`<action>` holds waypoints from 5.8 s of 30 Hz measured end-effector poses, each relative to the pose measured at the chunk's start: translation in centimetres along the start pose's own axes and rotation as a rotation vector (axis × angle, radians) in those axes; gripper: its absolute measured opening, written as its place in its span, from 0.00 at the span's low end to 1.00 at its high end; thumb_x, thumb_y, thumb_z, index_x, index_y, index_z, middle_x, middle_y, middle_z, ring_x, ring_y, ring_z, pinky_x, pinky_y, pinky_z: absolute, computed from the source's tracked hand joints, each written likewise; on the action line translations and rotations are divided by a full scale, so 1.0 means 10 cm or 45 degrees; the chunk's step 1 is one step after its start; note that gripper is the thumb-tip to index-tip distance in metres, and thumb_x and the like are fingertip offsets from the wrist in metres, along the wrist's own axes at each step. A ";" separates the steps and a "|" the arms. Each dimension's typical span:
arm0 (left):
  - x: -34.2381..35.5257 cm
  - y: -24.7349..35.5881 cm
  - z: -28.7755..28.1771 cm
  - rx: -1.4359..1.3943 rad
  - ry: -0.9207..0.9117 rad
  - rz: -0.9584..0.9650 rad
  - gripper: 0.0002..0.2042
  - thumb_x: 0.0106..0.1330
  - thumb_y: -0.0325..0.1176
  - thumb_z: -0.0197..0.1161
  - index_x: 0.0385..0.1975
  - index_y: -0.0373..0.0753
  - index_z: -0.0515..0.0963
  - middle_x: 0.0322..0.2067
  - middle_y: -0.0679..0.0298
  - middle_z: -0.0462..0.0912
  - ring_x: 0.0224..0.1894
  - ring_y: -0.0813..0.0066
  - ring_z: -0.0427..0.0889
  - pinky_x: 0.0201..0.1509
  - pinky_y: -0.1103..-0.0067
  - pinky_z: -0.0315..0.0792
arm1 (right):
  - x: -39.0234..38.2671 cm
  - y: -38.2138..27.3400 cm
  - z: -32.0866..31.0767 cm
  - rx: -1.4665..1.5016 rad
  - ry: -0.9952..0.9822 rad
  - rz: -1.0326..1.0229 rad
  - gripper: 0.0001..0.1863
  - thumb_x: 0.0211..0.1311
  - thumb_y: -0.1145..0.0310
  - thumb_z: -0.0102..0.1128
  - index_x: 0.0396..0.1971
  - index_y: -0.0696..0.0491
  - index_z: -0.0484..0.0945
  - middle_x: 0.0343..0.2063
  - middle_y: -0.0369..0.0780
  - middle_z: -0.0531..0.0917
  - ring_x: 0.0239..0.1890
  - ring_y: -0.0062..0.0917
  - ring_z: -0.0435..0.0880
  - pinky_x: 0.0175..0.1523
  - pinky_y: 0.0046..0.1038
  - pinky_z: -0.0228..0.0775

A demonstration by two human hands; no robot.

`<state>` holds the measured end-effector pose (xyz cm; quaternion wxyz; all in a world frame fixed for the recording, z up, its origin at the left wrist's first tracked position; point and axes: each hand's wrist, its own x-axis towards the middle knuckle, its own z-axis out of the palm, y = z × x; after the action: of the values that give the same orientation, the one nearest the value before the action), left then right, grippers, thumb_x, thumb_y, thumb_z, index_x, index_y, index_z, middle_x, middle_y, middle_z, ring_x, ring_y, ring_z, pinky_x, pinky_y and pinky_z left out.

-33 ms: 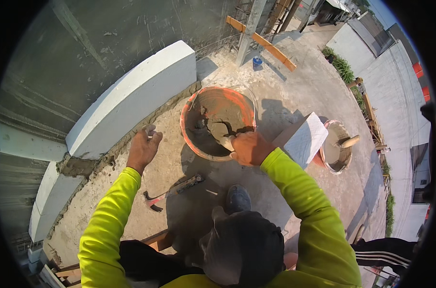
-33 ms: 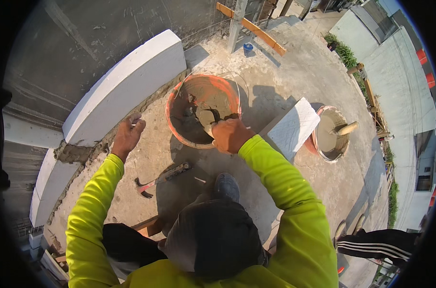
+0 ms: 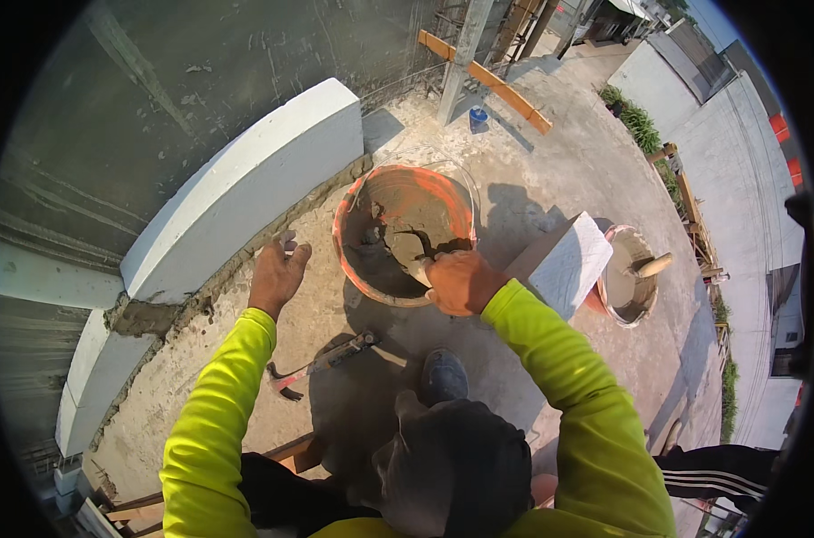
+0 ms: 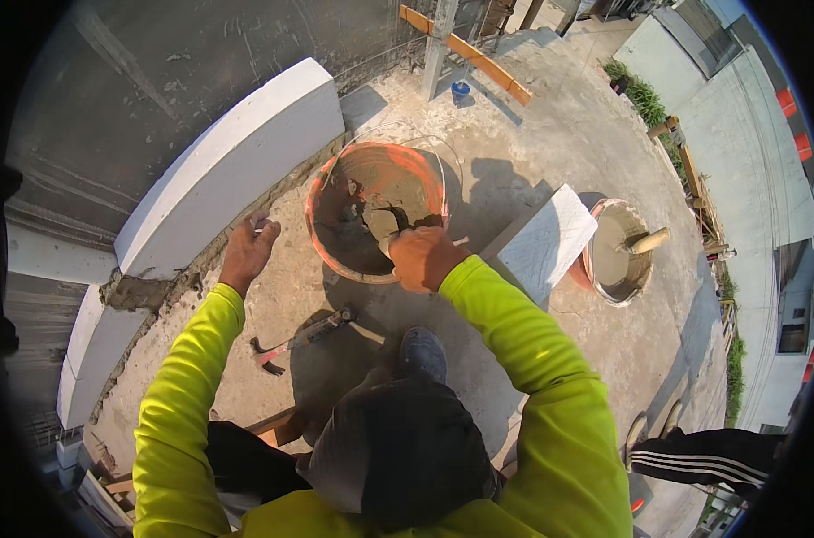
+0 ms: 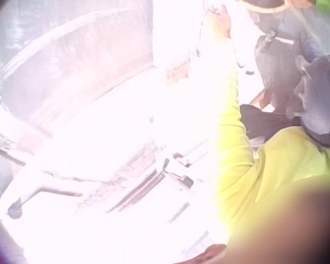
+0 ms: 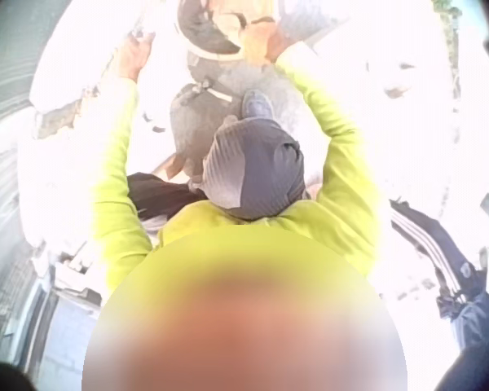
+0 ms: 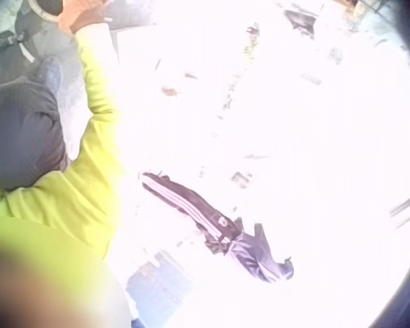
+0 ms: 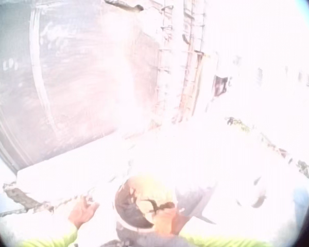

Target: The person scoops cement from a bucket with a trowel and applies it to a low wall. They place a white block on the mortar, tap it into position with a hammer, and continue applying mortar to the joints between blocks.

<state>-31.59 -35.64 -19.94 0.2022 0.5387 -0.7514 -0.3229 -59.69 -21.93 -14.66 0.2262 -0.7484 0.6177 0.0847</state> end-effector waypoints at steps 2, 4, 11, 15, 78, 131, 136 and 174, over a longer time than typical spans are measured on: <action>0.25 -0.06 0.43 -0.071 0.070 -0.053 0.29 0.65 0.46 0.61 0.55 0.24 0.74 0.44 0.38 0.83 0.47 0.49 0.84 0.53 0.66 0.75 | -0.03 0.12 -0.07 0.002 0.161 0.002 0.29 0.61 0.55 0.65 0.55 0.61 0.74 0.52 0.54 0.77 0.53 0.48 0.79 0.55 0.44 0.73; 0.40 -0.10 0.72 -0.214 0.067 -0.123 0.31 0.65 0.47 0.61 0.56 0.22 0.73 0.42 0.40 0.84 0.46 0.52 0.85 0.52 0.67 0.76 | -0.36 0.39 -0.18 0.061 0.701 0.021 0.29 0.60 0.57 0.66 0.56 0.60 0.73 0.53 0.53 0.77 0.55 0.47 0.77 0.56 0.44 0.72; 0.55 -0.01 0.77 -0.631 -0.219 -0.330 0.20 0.65 0.37 0.61 0.50 0.26 0.76 0.25 0.65 0.79 0.21 0.79 0.76 0.25 0.80 0.73 | -1.38 1.55 -0.43 -0.037 0.622 0.555 0.38 0.65 0.47 0.62 0.65 0.60 0.66 0.64 0.58 0.68 0.69 0.53 0.63 0.71 0.43 0.59; 0.40 -0.05 0.68 -0.703 -0.292 -0.378 0.17 0.65 0.35 0.59 0.49 0.30 0.76 0.20 0.68 0.74 0.17 0.81 0.73 0.20 0.81 0.72 | -1.62 1.73 -0.14 -0.013 0.542 0.511 0.40 0.68 0.41 0.54 0.68 0.58 0.64 0.67 0.58 0.64 0.71 0.52 0.59 0.74 0.41 0.53; -0.28 0.36 0.52 -1.112 0.042 0.121 0.10 0.65 0.25 0.63 0.44 0.37 0.76 0.37 0.71 0.76 0.37 0.84 0.72 0.42 0.84 0.69 | 0.25 -0.38 1.20 1.504 -0.279 -0.290 0.32 0.54 0.67 0.66 0.55 0.69 0.68 0.36 0.48 0.80 0.37 0.35 0.82 0.42 0.34 0.72; -0.22 0.21 0.39 -1.106 0.155 -0.204 0.19 0.68 0.31 0.59 0.58 0.34 0.77 0.37 0.74 0.79 0.34 0.87 0.70 0.40 0.86 0.67 | 0.62 -0.29 0.21 -0.161 0.073 -0.834 0.24 0.42 0.77 0.62 0.43 0.71 0.72 0.34 0.54 0.79 0.32 0.41 0.85 0.36 0.34 0.80; -0.36 0.13 0.40 -1.133 0.162 -0.141 0.20 0.68 0.32 0.59 0.59 0.34 0.77 0.40 0.70 0.80 0.38 0.83 0.73 0.46 0.84 0.70 | 0.43 -0.21 0.05 -0.210 0.166 -0.480 0.20 0.48 0.77 0.60 0.42 0.68 0.70 0.34 0.55 0.79 0.33 0.46 0.86 0.38 0.39 0.80; -0.18 -0.13 0.42 -1.458 0.316 -0.340 0.21 0.72 0.33 0.56 0.62 0.30 0.73 0.57 0.57 0.79 0.58 0.69 0.77 0.66 0.74 0.68 | -0.35 0.34 -0.05 2.306 -0.583 -0.054 0.25 0.54 0.69 0.66 0.52 0.60 0.72 0.29 0.39 0.78 0.19 0.22 0.78 0.21 0.24 0.69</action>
<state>-32.85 -33.05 -23.75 0.5041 0.4677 -0.3546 -0.6336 -63.85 -19.47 -13.63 0.8410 -0.2631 0.3750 -0.2878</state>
